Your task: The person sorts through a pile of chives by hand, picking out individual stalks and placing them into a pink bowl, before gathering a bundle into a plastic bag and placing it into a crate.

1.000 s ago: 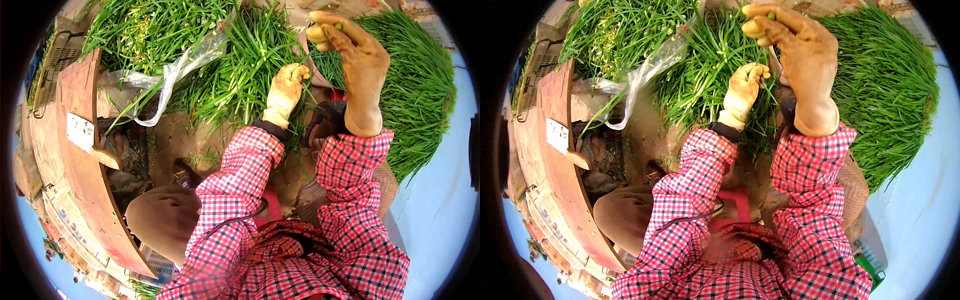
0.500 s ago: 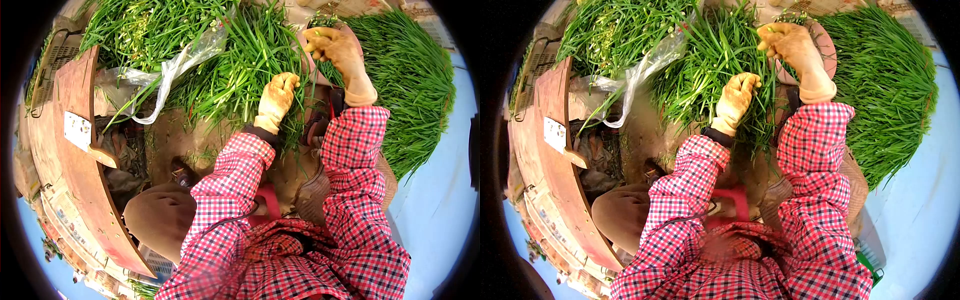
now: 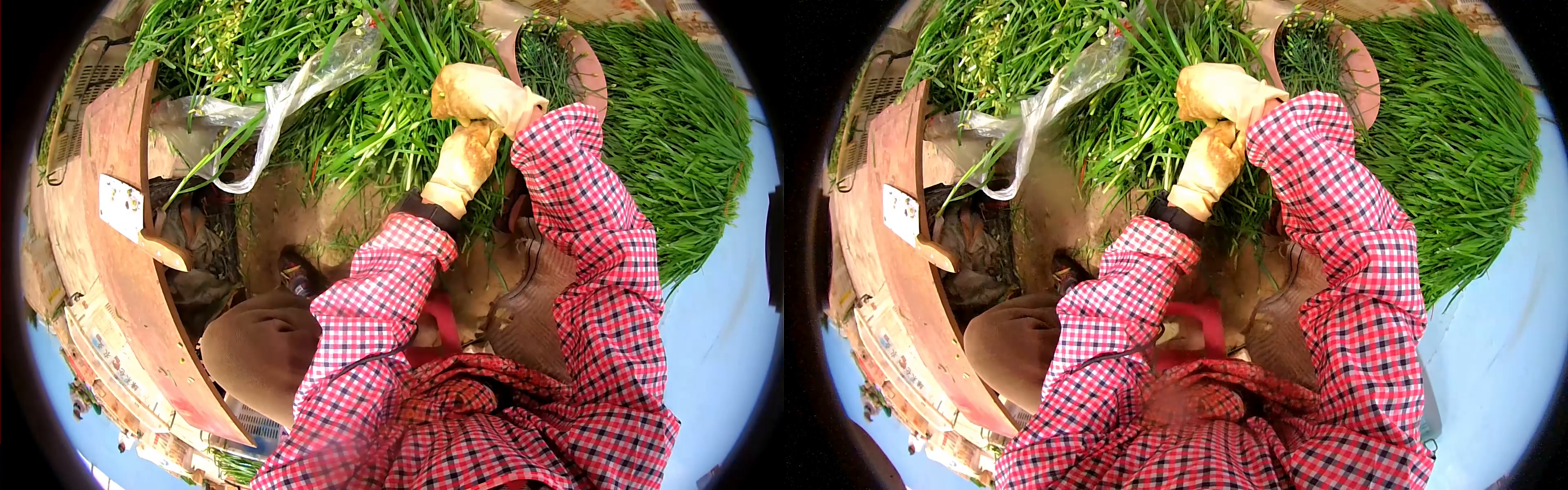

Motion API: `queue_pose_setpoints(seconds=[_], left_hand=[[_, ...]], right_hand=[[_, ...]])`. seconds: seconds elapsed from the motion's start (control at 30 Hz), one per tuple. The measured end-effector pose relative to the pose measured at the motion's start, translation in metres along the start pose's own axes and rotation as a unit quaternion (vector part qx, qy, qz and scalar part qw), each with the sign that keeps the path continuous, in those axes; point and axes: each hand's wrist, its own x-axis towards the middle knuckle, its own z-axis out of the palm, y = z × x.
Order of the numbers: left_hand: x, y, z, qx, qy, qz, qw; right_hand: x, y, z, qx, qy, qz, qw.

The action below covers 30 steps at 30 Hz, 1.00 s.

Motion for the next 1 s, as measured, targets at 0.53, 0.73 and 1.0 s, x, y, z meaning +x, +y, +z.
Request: queue_pose_setpoints(seconds=[0.53, 0.73, 1.0], left_hand=[[-0.015, -0.01, 0.007, 0.085, -0.115, 0.027, 0.989], [-0.03, 0.002, -0.003, 0.042, -0.048, 0.163, 0.985], [-0.032, 0.024, -0.041, -0.052, 0.178, -0.067, 0.98]], right_hand=[[-0.009, -0.022, 0.023, -0.108, -0.063, 0.115, 0.985], [-0.032, 0.002, -0.002, 0.246, 0.103, 0.069, 0.961], [-0.063, 0.012, -0.012, 0.302, 0.214, 0.0, 0.929]])
